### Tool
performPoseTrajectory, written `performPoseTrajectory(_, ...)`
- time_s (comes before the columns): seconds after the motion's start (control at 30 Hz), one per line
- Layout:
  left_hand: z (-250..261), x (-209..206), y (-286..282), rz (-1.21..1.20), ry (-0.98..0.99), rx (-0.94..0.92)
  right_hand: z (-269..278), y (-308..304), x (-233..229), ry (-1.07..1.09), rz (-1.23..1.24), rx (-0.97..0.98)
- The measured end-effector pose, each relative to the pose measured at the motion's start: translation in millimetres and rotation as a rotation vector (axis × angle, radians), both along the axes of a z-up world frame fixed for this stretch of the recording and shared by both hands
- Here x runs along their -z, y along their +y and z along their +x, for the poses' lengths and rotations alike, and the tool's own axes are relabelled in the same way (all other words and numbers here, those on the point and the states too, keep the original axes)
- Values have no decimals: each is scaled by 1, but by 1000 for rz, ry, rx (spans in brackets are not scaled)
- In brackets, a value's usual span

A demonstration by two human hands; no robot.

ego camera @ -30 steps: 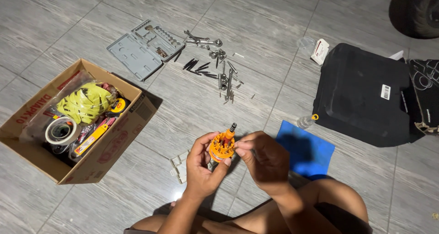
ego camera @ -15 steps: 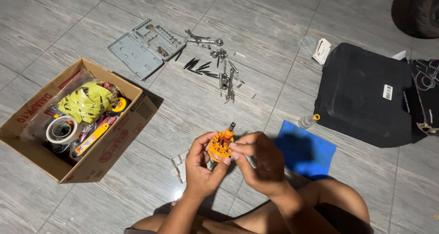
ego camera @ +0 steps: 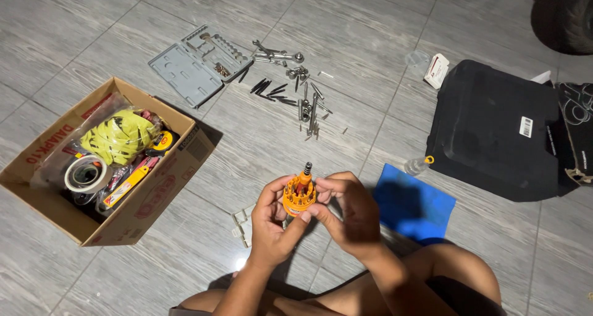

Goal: Repairing a small mechanical recoil starter by assembling internal components and using a screwdriver.

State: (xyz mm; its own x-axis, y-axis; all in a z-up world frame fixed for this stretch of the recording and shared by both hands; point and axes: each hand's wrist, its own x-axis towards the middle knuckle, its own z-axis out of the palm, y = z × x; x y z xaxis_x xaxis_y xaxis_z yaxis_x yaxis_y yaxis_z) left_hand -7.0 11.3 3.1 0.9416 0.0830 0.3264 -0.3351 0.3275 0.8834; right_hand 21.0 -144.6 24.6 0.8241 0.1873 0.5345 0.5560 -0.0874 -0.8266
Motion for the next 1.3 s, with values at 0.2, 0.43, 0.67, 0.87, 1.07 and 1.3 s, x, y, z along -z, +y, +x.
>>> performPoseTrajectory(0.2, 3, 1, -5, 94, 126, -92, 11, -3, 16, 74, 63, -63)
performPoseTrajectory(0.43, 7, 8, -3, 39, 191, -150, 67, -17, 141, 399, 105, -33)
performPoseTrajectory(0.67, 11, 14, 5, 59, 223, -216, 139, -67, 274, 60, -383, 629)
performPoseTrajectory(0.87, 11, -1, 14, 85, 321, -224, 210, -62, 296, -176, -310, 819)
performPoseTrajectory(1.07, 18, -5, 20, 43, 295, -199, 243, -57, 297, -125, -430, 925)
performPoseTrajectory(1.3, 26, 5, 20, 28, 301, -246, 242, -88, 308, 385, -201, 632)
